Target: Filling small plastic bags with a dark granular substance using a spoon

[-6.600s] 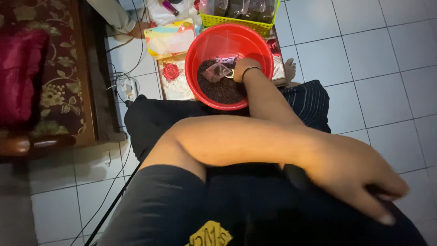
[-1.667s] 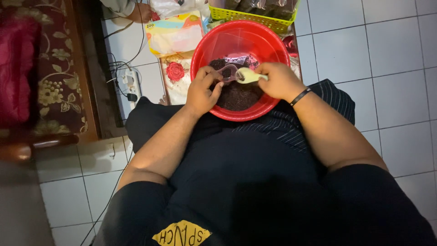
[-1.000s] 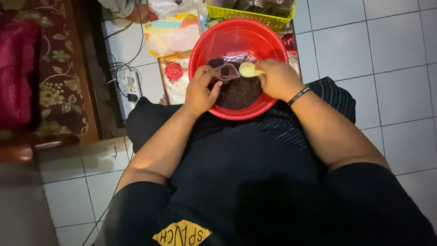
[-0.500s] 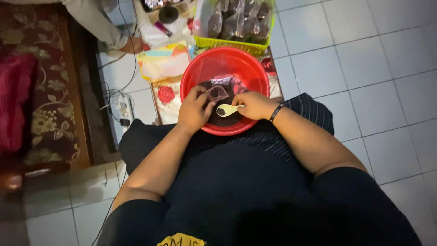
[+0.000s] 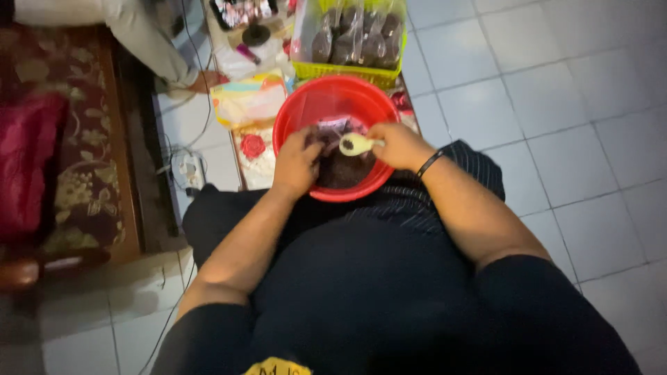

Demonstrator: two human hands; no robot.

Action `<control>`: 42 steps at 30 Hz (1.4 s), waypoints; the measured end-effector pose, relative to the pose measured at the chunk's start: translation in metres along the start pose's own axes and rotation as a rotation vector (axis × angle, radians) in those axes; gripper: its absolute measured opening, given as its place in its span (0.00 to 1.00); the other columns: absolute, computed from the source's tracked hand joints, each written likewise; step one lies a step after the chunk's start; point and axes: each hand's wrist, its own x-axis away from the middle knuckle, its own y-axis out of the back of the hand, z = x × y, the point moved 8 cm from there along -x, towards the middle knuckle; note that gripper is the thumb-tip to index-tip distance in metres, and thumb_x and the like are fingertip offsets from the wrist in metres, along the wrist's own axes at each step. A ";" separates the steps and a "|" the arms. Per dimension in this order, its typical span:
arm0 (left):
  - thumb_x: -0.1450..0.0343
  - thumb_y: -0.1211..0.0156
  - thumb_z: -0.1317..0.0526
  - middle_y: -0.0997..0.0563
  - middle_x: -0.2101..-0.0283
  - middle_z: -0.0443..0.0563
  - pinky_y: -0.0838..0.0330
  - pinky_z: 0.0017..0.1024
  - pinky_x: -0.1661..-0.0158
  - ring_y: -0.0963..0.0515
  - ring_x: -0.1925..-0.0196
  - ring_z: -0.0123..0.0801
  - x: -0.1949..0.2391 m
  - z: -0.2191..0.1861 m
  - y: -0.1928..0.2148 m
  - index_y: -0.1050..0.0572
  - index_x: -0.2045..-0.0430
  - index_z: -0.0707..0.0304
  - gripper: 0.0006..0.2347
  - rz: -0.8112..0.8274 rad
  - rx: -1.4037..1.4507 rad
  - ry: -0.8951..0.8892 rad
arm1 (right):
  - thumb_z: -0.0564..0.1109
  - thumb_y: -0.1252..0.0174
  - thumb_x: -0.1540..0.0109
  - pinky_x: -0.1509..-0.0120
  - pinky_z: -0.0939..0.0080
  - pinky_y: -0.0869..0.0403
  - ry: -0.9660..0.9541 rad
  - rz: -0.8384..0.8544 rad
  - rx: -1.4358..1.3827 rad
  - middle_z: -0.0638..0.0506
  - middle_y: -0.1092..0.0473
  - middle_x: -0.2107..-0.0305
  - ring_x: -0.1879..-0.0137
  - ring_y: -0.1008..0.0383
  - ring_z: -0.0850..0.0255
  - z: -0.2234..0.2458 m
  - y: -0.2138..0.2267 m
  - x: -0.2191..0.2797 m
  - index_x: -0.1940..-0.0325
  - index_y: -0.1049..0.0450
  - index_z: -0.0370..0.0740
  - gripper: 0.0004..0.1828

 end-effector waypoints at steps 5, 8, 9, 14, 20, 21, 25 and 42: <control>0.34 0.37 0.65 0.23 0.47 0.55 0.24 0.39 0.51 0.22 0.45 0.50 0.013 0.050 -0.039 0.19 0.64 0.53 0.08 -0.169 -0.260 -0.256 | 0.46 0.38 0.40 0.46 0.46 0.24 0.129 -0.192 0.027 0.47 0.22 0.63 0.50 0.21 0.46 -0.012 0.010 -0.004 0.48 0.21 0.46 0.16; 0.35 0.39 0.65 0.23 0.47 0.53 0.23 0.38 0.50 0.22 0.44 0.48 0.014 0.056 -0.041 0.19 0.63 0.51 0.10 -0.177 -0.268 -0.238 | 0.43 0.37 0.40 0.48 0.46 0.24 0.213 -0.323 0.011 0.47 0.22 0.64 0.52 0.21 0.45 0.006 0.020 0.003 0.49 0.21 0.45 0.15; 0.36 0.39 0.66 0.23 0.46 0.52 0.23 0.39 0.50 0.22 0.44 0.48 0.014 0.059 -0.043 0.19 0.62 0.51 0.11 -0.170 -0.273 -0.231 | 0.42 0.36 0.40 0.49 0.46 0.23 0.271 -0.380 0.008 0.46 0.23 0.64 0.52 0.21 0.44 0.014 0.022 0.006 0.49 0.21 0.44 0.15; 0.39 0.37 0.66 0.24 0.46 0.53 0.24 0.42 0.48 0.22 0.44 0.50 0.015 0.069 -0.052 0.20 0.59 0.51 0.15 -0.138 -0.261 -0.200 | 0.40 0.40 0.37 0.49 0.48 0.24 0.430 -0.368 0.096 0.47 0.25 0.63 0.53 0.22 0.45 0.056 0.018 0.014 0.48 0.21 0.45 0.13; 0.31 0.40 0.65 0.23 0.49 0.55 0.22 0.40 0.51 0.19 0.48 0.51 0.013 0.063 -0.050 0.20 0.61 0.56 0.08 -0.220 -0.163 -0.142 | 0.43 0.42 0.35 0.50 0.41 0.24 0.330 -0.361 0.230 0.45 0.27 0.60 0.52 0.23 0.40 0.031 0.025 -0.001 0.44 0.24 0.45 0.15; 0.31 0.39 0.64 0.23 0.49 0.54 0.21 0.38 0.51 0.18 0.48 0.49 0.013 0.062 -0.051 0.20 0.61 0.56 0.07 -0.230 -0.152 -0.139 | 0.44 0.45 0.34 0.48 0.41 0.24 0.259 -0.317 0.240 0.45 0.27 0.58 0.50 0.23 0.40 0.020 0.026 -0.005 0.44 0.25 0.44 0.14; 0.31 0.33 0.57 0.23 0.49 0.56 0.21 0.42 0.52 0.19 0.48 0.51 0.015 0.047 -0.045 0.21 0.61 0.58 0.10 -0.193 -0.166 -0.171 | 0.46 0.44 0.37 0.44 0.41 0.25 0.198 -0.125 0.343 0.43 0.25 0.59 0.48 0.22 0.42 0.005 -0.014 -0.012 0.49 0.23 0.44 0.13; 0.39 0.36 0.67 0.26 0.43 0.56 0.25 0.45 0.48 0.25 0.39 0.56 0.013 0.066 -0.059 0.21 0.61 0.57 0.13 -0.045 -0.199 -0.152 | 0.48 0.45 0.38 0.42 0.42 0.25 0.151 0.242 0.220 0.42 0.21 0.61 0.46 0.22 0.40 0.015 -0.055 -0.019 0.50 0.21 0.45 0.14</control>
